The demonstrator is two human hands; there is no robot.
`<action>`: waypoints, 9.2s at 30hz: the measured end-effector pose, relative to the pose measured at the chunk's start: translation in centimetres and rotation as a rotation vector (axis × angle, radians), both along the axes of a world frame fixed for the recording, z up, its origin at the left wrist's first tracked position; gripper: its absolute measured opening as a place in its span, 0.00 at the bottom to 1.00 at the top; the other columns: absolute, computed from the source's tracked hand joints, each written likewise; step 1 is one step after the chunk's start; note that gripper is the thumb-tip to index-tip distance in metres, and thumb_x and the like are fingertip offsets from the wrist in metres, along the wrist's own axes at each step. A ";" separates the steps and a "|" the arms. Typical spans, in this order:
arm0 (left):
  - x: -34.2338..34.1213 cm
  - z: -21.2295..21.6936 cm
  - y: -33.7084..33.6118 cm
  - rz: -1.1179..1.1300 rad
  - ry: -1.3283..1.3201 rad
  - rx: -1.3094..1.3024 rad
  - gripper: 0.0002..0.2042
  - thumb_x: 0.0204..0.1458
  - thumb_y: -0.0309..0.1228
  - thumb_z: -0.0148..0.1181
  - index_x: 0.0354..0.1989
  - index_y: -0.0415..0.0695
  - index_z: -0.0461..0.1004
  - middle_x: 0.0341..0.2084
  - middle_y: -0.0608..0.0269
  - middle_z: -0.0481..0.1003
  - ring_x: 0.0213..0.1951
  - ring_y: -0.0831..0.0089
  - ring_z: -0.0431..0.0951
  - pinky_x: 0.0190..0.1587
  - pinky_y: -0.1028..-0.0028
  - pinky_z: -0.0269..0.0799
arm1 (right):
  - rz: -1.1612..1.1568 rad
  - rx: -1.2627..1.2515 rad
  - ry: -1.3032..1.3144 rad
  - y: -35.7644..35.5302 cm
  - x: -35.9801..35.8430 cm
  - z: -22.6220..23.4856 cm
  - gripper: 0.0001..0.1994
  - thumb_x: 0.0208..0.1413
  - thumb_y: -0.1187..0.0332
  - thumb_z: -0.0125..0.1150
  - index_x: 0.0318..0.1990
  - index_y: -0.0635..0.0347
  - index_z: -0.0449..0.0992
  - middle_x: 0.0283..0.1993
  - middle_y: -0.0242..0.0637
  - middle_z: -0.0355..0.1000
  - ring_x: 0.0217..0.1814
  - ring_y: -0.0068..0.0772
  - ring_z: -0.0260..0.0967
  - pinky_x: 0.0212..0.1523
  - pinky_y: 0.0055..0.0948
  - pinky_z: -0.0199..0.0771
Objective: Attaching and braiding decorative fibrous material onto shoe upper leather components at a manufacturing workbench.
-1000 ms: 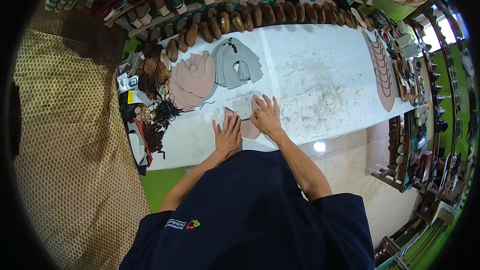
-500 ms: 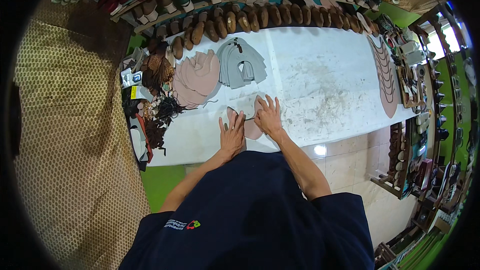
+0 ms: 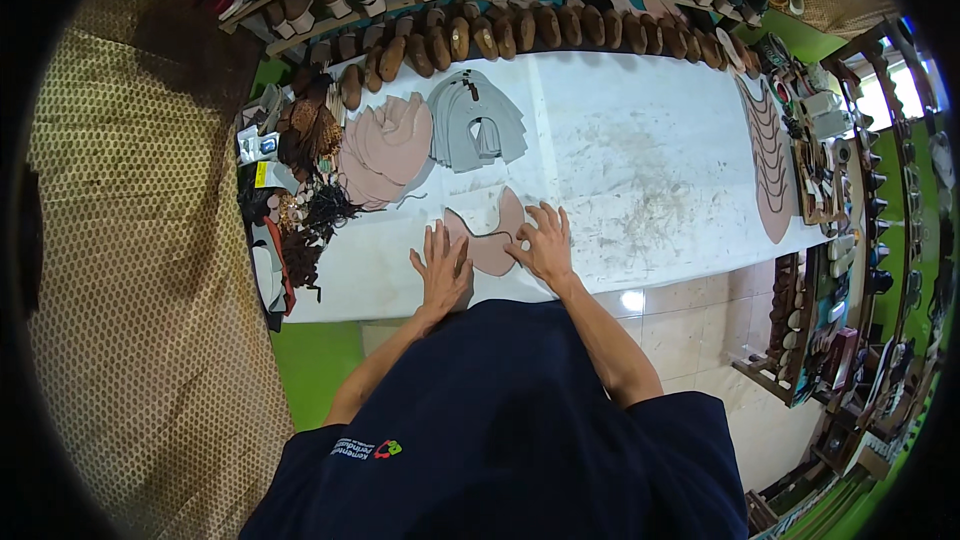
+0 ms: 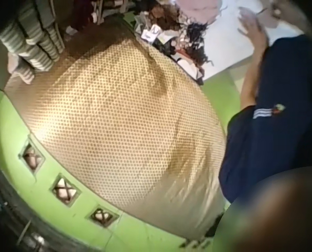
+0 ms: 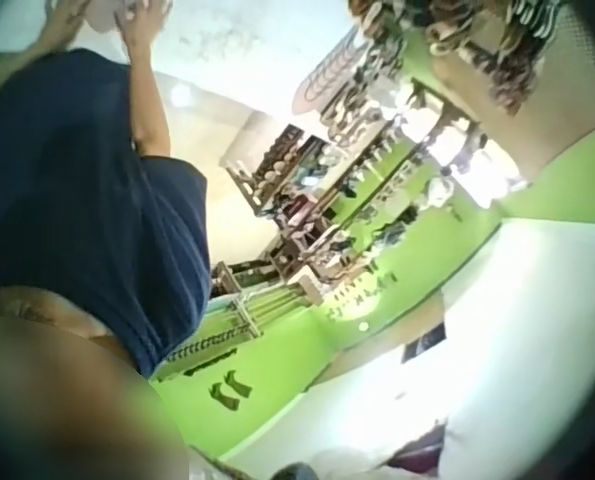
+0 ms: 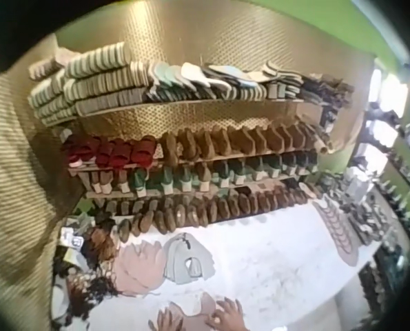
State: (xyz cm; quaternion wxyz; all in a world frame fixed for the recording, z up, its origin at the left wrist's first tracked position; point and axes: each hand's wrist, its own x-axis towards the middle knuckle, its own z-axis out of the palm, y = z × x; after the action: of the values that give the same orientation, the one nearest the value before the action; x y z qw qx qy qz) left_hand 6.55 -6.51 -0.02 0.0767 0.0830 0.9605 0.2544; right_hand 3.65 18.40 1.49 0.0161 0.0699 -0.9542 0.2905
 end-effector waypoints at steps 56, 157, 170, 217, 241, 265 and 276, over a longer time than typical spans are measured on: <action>-2.1 1.4 1.4 -0.092 0.201 -0.316 0.19 0.64 0.48 0.57 0.63 0.65 0.78 0.79 0.60 0.52 0.80 0.50 0.45 0.69 0.22 0.32 | 0.282 -0.196 -0.022 -0.8 -2.5 0.6 0.09 0.49 0.62 0.67 0.28 0.58 0.82 0.60 0.39 0.73 0.72 0.45 0.62 0.78 0.62 0.46; 0.9 -0.2 6.5 0.012 0.096 -0.216 0.28 0.61 0.40 0.55 0.73 0.64 0.67 0.82 0.58 0.44 0.81 0.50 0.42 0.68 0.19 0.29 | 0.195 0.015 0.101 1.2 -3.0 -0.1 0.21 0.49 0.47 0.75 0.29 0.57 0.81 0.56 0.41 0.73 0.67 0.50 0.64 0.74 0.59 0.52; 0.9 0.1 6.8 0.041 0.084 -0.221 0.30 0.61 0.38 0.57 0.74 0.63 0.65 0.82 0.56 0.42 0.81 0.49 0.41 0.67 0.19 0.33 | 0.303 -0.037 0.016 0.8 -5.0 -1.9 0.11 0.53 0.60 0.69 0.33 0.58 0.83 0.62 0.42 0.71 0.75 0.52 0.57 0.77 0.66 0.41; -1.1 0.9 7.2 -0.034 0.049 -0.219 0.34 0.52 0.36 0.61 0.72 0.67 0.67 0.82 0.56 0.41 0.81 0.47 0.39 0.67 0.18 0.32 | 0.363 0.109 0.156 0.1 -8.0 -0.3 0.10 0.52 0.60 0.69 0.34 0.56 0.84 0.63 0.36 0.73 0.75 0.45 0.59 0.79 0.63 0.40; -1.1 0.5 7.7 -0.005 0.072 -0.199 0.33 0.50 0.33 0.62 0.69 0.62 0.68 0.81 0.52 0.42 0.80 0.45 0.39 0.67 0.18 0.33 | 0.415 0.115 0.169 1.0 -9.2 -1.3 0.08 0.59 0.62 0.66 0.38 0.54 0.84 0.63 0.35 0.72 0.75 0.43 0.59 0.79 0.61 0.42; -2.1 1.4 7.9 -0.031 -0.021 -0.224 0.37 0.51 0.35 0.62 0.73 0.69 0.65 0.82 0.54 0.41 0.80 0.43 0.40 0.67 0.19 0.32 | 0.406 0.203 0.157 0.7 -9.6 -1.3 0.06 0.58 0.60 0.67 0.38 0.47 0.86 0.53 0.28 0.76 0.69 0.37 0.64 0.79 0.62 0.41; -2.9 1.8 8.1 -0.020 -0.068 -0.231 0.40 0.47 0.36 0.65 0.74 0.69 0.64 0.82 0.54 0.41 0.80 0.43 0.41 0.68 0.19 0.31 | 0.303 0.100 0.138 0.8 -8.9 -1.1 0.10 0.59 0.57 0.66 0.38 0.51 0.86 0.57 0.33 0.75 0.69 0.40 0.65 0.78 0.62 0.43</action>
State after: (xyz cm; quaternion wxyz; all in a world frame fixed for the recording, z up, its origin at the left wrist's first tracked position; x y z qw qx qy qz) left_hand 3.62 1.61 1.79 0.1206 0.0744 0.9794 0.1438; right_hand -5.25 19.19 0.37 0.0343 0.2335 -0.9425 0.2364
